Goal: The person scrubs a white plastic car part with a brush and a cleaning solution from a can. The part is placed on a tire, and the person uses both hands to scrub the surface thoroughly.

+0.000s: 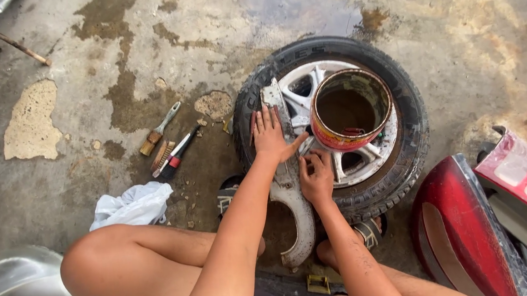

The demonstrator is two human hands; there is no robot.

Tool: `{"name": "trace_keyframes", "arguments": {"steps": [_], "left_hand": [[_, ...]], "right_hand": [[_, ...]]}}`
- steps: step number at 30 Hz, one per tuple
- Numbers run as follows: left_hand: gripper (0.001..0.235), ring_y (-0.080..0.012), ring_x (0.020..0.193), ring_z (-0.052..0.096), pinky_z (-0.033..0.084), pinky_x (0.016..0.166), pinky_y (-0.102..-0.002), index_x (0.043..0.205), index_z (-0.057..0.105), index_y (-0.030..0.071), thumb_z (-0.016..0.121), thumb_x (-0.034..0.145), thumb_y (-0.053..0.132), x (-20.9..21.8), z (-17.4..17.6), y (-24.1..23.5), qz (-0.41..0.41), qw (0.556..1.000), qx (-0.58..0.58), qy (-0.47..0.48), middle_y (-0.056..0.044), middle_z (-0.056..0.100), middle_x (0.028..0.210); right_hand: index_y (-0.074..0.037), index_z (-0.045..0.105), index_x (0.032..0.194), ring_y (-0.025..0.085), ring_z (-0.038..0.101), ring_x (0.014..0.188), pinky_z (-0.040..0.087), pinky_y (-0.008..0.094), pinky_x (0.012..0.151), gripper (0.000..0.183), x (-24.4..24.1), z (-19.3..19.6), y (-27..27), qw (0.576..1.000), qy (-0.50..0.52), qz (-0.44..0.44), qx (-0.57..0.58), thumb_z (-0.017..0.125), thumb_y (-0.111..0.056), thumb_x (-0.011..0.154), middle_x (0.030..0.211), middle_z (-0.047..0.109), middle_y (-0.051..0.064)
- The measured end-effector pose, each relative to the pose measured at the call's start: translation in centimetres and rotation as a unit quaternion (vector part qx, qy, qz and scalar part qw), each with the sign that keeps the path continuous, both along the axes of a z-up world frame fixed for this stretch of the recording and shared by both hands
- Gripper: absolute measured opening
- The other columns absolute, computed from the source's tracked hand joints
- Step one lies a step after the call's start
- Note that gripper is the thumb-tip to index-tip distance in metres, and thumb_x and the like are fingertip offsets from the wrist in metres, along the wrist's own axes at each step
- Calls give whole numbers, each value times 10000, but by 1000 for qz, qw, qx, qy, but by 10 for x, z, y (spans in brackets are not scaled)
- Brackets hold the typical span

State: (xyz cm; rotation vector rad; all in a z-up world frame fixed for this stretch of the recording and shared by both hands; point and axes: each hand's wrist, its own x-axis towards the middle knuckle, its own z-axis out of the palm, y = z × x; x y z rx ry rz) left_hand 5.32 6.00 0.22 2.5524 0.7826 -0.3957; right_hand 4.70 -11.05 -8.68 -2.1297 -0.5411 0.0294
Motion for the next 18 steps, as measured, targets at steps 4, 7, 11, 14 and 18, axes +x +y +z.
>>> {"name": "trace_keyframes", "arguments": {"steps": [4,7,11,14,18], "left_hand": [[1326,-424,1559,-24,68,1254,-527,1618,47,-18,283,754,960,-7,16,-4,-1,1000,-13,-10,-245,-68,1683],[1343,-423,1560,13,112,1263,-511,1605,62,-31,377,713,922,-32,24,-24,-26,999,7,23,-254,-16,1682],[1202,-428,1554,-32,64,1253,-499,1617,26,-22,340,808,810,-62,22,-33,-55,998,-37,-14,-244,-58,1686],[1176,-409,1557,-61,54,1258,-489,1622,18,4,301,838,834,-64,1,-27,-69,996,-46,-35,-213,-65,1695],[1128,-414,1558,-33,72,1265,-493,1615,79,0,199,874,843,-38,0,-7,-76,995,-29,-51,-217,-14,1696]], "right_hand": [[-93,693,1033,335,728,776,624,487,592,200,6,4,2,1000,-2,10,3,580,-243,1100,1237,552,90],[-71,691,1037,356,726,778,611,501,582,190,1,3,-4,1000,-13,10,-9,576,-213,1088,1235,561,109],[-102,696,1038,376,711,753,600,535,572,198,-1,8,-3,1000,4,9,7,602,-269,1088,1233,557,93],[-117,707,1034,363,731,782,622,535,608,211,0,11,-3,1000,13,4,2,604,-295,1083,1214,579,83],[-133,737,982,319,753,789,629,466,602,240,0,0,0,999,14,-29,-21,652,-349,1043,1181,629,63]]}}
